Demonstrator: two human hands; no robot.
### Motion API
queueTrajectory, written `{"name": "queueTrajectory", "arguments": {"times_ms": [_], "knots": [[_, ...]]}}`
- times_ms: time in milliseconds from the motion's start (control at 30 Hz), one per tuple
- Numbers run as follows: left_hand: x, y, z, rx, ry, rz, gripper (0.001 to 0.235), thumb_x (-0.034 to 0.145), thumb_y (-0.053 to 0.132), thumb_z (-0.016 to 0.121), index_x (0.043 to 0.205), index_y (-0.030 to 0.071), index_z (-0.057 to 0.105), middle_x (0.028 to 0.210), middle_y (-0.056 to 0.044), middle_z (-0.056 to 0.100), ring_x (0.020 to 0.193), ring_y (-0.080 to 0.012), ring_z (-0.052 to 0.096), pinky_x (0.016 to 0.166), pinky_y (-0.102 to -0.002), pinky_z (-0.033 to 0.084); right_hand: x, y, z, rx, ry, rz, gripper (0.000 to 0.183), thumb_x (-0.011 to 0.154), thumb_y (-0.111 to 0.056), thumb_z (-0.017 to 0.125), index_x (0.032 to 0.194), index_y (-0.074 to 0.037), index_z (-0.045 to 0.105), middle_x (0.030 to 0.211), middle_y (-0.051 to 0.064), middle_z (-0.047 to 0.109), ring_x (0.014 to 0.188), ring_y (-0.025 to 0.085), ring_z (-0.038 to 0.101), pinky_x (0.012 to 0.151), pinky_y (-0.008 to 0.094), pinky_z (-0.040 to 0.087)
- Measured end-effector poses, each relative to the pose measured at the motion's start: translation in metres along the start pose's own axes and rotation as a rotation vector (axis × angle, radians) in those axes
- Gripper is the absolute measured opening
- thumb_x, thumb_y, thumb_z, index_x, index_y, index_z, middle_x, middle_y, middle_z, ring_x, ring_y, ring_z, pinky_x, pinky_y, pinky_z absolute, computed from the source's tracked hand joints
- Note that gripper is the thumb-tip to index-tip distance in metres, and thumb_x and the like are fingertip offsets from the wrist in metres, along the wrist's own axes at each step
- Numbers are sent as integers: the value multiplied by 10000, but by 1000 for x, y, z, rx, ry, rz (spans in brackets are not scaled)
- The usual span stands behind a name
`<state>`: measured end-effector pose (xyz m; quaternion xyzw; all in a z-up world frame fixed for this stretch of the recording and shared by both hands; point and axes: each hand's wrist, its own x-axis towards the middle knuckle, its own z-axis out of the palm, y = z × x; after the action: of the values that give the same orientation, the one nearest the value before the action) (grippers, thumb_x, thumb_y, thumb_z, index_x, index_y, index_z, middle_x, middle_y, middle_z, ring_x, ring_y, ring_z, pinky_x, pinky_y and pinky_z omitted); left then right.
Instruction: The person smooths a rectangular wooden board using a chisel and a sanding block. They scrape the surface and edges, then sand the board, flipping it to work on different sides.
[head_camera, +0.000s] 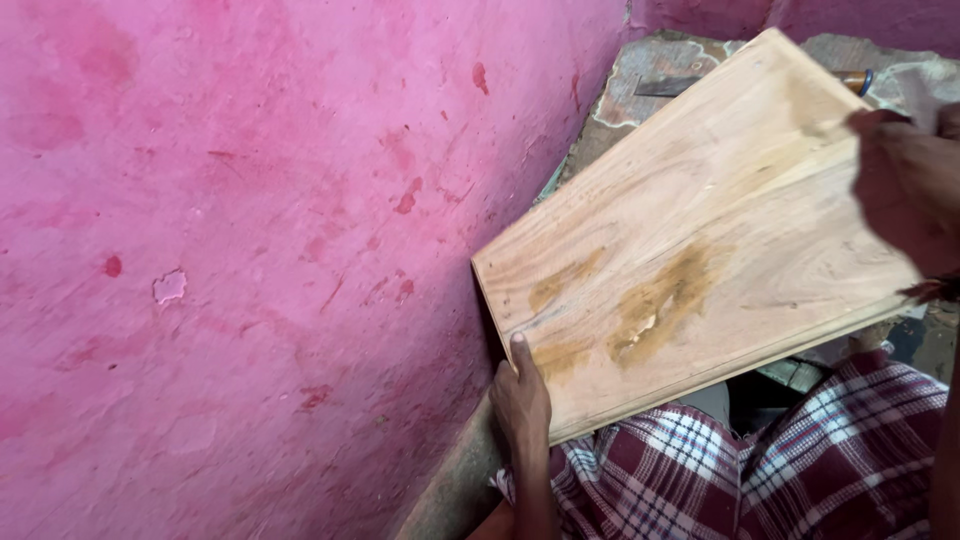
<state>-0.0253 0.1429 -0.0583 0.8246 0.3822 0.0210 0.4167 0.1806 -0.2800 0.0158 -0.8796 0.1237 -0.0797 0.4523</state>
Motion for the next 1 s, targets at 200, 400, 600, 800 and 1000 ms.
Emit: {"name": "queueTrajectory", "arguments": {"times_ms": [200,400,600,800,1000], "knots": [[-8,-25,-12,43,5,-98,895,938,728,385,886,-106,704,911,-330,666,870,-487,646,806,-584,472,-11,-34,6,-155,-19,6,361,1058,-271,705,947,70,743,622,167,618,494,251,569,401,429,419],[1,-33,9,2,66,-54,866,949,722,386,901,-84,701,950,-355,680,908,-524,650,824,-593,478,3,-49,6,-207,-44,-92,402,1062,-243,681,887,114,735,650,209,650,541,277,622,442,449,463],[-15,-39,29,-68,120,-89,874,947,719,370,855,-70,733,950,-340,697,941,-537,638,862,-612,460,10,-62,9,-394,-106,-116,371,1087,-331,607,1037,11,742,663,169,624,519,268,588,495,446,501],[-9,-43,38,-82,218,-118,863,947,711,361,831,-59,733,929,-328,706,918,-533,646,848,-614,463,15,-69,30,-338,-87,-22,399,1117,-377,583,1049,-15,737,638,114,584,492,218,518,466,430,451],[-1,-35,59,-97,247,-151,851,984,683,335,885,-63,733,958,-312,721,917,-520,659,845,-616,466,31,-66,29,-366,-10,-256,456,1079,-339,674,898,70,757,612,210,631,529,306,614,528,466,489]]}}
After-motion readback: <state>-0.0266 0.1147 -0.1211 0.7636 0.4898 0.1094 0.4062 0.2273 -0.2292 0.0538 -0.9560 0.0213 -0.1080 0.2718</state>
